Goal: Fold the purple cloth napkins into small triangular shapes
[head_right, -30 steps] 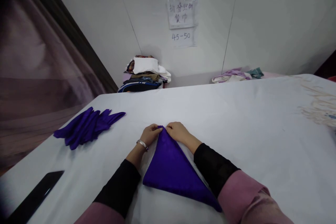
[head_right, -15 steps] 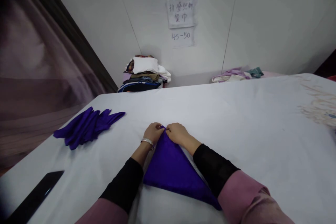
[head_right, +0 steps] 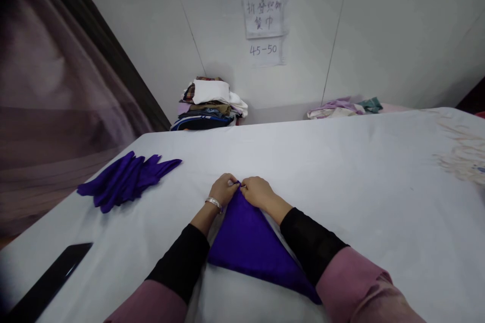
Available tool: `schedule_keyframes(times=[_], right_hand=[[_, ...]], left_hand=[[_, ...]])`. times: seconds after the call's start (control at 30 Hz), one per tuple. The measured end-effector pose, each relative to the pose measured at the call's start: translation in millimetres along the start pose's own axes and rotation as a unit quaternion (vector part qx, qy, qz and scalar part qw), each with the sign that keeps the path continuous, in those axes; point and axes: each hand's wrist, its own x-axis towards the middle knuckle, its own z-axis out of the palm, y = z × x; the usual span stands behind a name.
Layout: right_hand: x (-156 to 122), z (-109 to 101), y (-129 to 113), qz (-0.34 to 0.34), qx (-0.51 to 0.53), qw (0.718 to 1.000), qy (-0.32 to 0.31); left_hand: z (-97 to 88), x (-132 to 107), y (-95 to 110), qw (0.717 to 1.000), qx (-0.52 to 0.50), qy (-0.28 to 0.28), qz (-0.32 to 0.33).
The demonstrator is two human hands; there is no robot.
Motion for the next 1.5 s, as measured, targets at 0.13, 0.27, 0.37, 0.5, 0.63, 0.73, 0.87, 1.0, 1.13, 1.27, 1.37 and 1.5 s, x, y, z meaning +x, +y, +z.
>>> schedule_keyframes(times=[0.13, 0.27, 0.37, 0.5, 0.63, 0.73, 0.87, 1.0, 1.13, 1.27, 1.37, 1.5], right_hand=[[-1.3, -0.9, 0.1, -0.003, 0.014, 1.0, 0.003], [-0.3, -2.7, 1.7, -0.011, 0.043, 0.999, 0.005], [-0.3, -5.9, 3.9, -0.022, 0.071, 0.997, 0.001], [-10.0, -10.9, 9.0, -0.031, 0.106, 0.994, -0.018], [-38.2, -14.7, 15.9, -0.032, 0.178, 0.982, -0.051], [-68.7, -18.4, 18.7, -0.029, 0.231, 0.97, -0.073], [-104.3, -23.0, 17.5, 0.002, 0.19, 0.981, -0.041], [-119.8, -23.1, 12.0, 0.018, 0.157, 0.987, -0.006], [-121.5, -20.9, 5.2, 0.011, 0.131, 0.991, 0.005], [-114.6, -17.9, 3.6, 0.005, 0.114, 0.993, 0.017], [-102.4, -15.4, 4.4, -0.012, 0.114, 0.993, 0.014], [-82.5, -11.0, 4.5, -0.005, 0.102, 0.995, 0.011]], left_hand=[[-0.5, -1.4, -1.6, 1.0, -0.031, 0.003, -0.003], [-2.4, -0.2, -8.5, 0.998, -0.051, 0.036, -0.026], [-4.3, 0.8, -14.9, 0.995, -0.066, 0.058, -0.044], [-4.5, 0.6, -20.1, 0.993, -0.092, 0.062, -0.045], [-3.5, 1.0, -22.7, 0.991, -0.116, 0.061, -0.042], [-2.8, 2.5, -24.4, 0.989, -0.13, 0.06, -0.041], [-2.5, 4.2, -25.4, 0.986, -0.15, 0.059, -0.041], [-3.4, 4.6, -26.0, 0.982, -0.173, 0.063, -0.043], [-2.8, 4.6, -28.1, 0.976, -0.199, 0.073, -0.045], [-0.1, 5.4, -30.8, 0.972, -0.217, 0.078, -0.043], [1.9, 6.5, -32.5, 0.971, -0.222, 0.082, -0.043], [3.8, 7.7, -34.2, 0.969, -0.227, 0.086, -0.041]])
